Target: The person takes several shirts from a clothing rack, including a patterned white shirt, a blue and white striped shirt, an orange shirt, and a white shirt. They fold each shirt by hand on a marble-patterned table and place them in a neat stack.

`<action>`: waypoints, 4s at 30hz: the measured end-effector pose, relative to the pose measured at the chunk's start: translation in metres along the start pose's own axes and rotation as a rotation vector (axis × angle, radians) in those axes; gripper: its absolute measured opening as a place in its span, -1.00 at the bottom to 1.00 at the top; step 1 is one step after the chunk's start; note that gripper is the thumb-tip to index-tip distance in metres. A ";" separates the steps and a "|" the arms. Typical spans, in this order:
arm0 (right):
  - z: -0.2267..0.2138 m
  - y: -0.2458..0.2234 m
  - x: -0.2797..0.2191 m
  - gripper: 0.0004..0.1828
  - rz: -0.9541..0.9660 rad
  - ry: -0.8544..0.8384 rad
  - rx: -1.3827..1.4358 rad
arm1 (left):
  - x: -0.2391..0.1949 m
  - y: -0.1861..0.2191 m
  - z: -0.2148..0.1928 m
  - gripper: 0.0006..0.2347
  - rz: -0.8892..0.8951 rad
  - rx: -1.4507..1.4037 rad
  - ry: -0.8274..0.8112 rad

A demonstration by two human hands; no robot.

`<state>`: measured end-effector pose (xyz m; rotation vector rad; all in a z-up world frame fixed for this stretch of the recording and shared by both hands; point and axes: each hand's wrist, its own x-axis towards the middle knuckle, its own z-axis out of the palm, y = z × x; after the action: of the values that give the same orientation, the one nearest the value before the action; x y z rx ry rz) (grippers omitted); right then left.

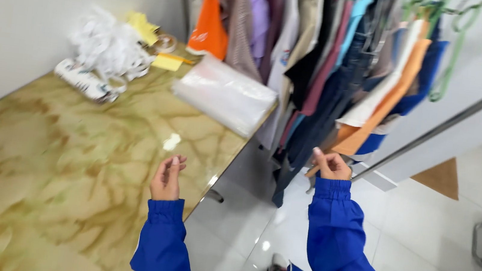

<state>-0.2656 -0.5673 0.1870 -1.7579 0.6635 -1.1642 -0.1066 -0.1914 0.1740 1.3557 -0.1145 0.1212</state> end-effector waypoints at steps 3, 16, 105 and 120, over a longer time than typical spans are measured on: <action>-0.051 0.009 0.033 -0.52 -0.084 0.025 -0.300 | -0.010 0.014 0.058 -0.85 0.011 0.178 -0.121; -0.150 0.066 0.181 -0.72 -0.098 0.083 -0.249 | -0.077 -0.001 0.350 -0.84 0.035 0.105 -0.393; -0.063 -0.031 0.180 -0.79 0.104 -1.431 -0.123 | -0.090 0.020 0.316 -0.71 -0.004 -0.129 -0.333; -0.089 -0.040 0.215 -0.81 -0.294 -0.960 0.198 | -0.053 -0.065 0.269 -0.66 0.120 1.174 -0.512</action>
<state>-0.2593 -0.7560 0.3284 -1.9962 -0.2801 -0.4147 -0.1524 -0.4688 0.1592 2.5329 -0.6274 -0.0868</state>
